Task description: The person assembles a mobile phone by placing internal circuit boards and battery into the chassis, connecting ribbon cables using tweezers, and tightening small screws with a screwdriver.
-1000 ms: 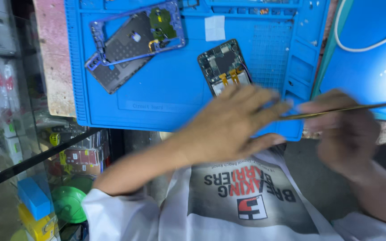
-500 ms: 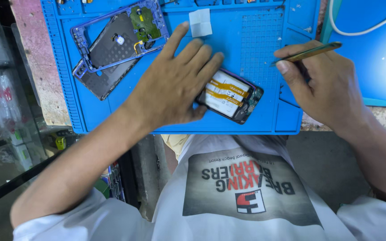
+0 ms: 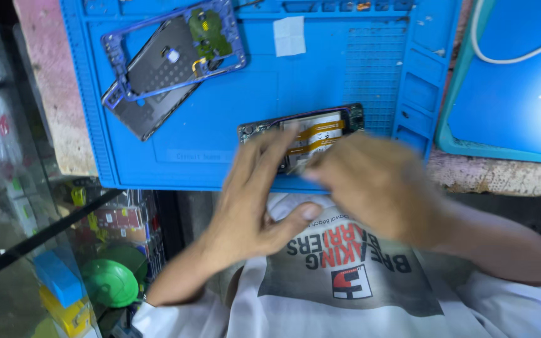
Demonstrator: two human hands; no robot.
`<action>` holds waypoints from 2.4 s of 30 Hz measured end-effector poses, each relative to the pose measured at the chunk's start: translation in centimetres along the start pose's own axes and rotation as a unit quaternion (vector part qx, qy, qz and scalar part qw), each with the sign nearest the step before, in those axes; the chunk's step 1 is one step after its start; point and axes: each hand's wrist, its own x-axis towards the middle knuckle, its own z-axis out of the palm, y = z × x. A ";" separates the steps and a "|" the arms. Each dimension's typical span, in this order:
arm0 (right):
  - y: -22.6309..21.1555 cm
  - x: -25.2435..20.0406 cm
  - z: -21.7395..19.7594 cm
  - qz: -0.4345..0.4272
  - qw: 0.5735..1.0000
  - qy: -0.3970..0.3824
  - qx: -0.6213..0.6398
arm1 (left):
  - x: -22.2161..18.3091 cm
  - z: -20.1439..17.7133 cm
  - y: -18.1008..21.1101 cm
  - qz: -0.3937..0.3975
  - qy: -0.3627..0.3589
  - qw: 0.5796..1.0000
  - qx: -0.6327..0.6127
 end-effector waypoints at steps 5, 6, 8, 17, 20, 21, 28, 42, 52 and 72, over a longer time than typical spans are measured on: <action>-1.6 0.1 2.5 0.029 0.999 -0.028 -0.014 | -3.3 1.5 -1.1 -0.007 0.106 0.993 -0.058; -0.8 -0.5 1.8 0.080 0.996 -0.018 0.018 | -3.5 1.5 -2.0 0.010 0.191 0.978 -0.077; 1.9 -1.6 -0.4 0.202 0.978 0.003 0.052 | -4.4 -0.2 -3.5 -0.003 0.282 0.958 -0.044; 8.4 0.9 -2.3 0.391 0.901 -0.095 0.163 | -3.7 -0.9 -6.3 -0.085 0.229 0.966 0.085; 7.8 1.5 -2.4 0.373 0.914 -0.120 0.106 | -3.6 -0.3 -6.9 -0.092 0.245 0.963 0.072; 7.7 1.7 -2.4 0.380 0.910 -0.125 0.105 | -3.7 -0.2 -7.0 -0.094 0.252 0.961 0.058; 7.8 2.1 -2.5 0.399 0.901 -0.155 0.068 | -3.7 -0.3 -7.4 -0.086 0.248 0.964 0.048; 8.2 2.4 -2.7 0.419 0.887 -0.182 0.071 | -3.8 -0.6 -7.2 -0.107 0.233 0.965 0.049; 8.0 2.6 -2.8 0.408 0.890 -0.196 0.052 | -3.0 -1.3 -5.8 -0.129 0.198 0.964 0.121; 6.8 3.7 -2.6 0.232 0.960 -0.147 -0.052 | -3.5 -0.9 -6.2 -0.104 0.253 0.962 0.011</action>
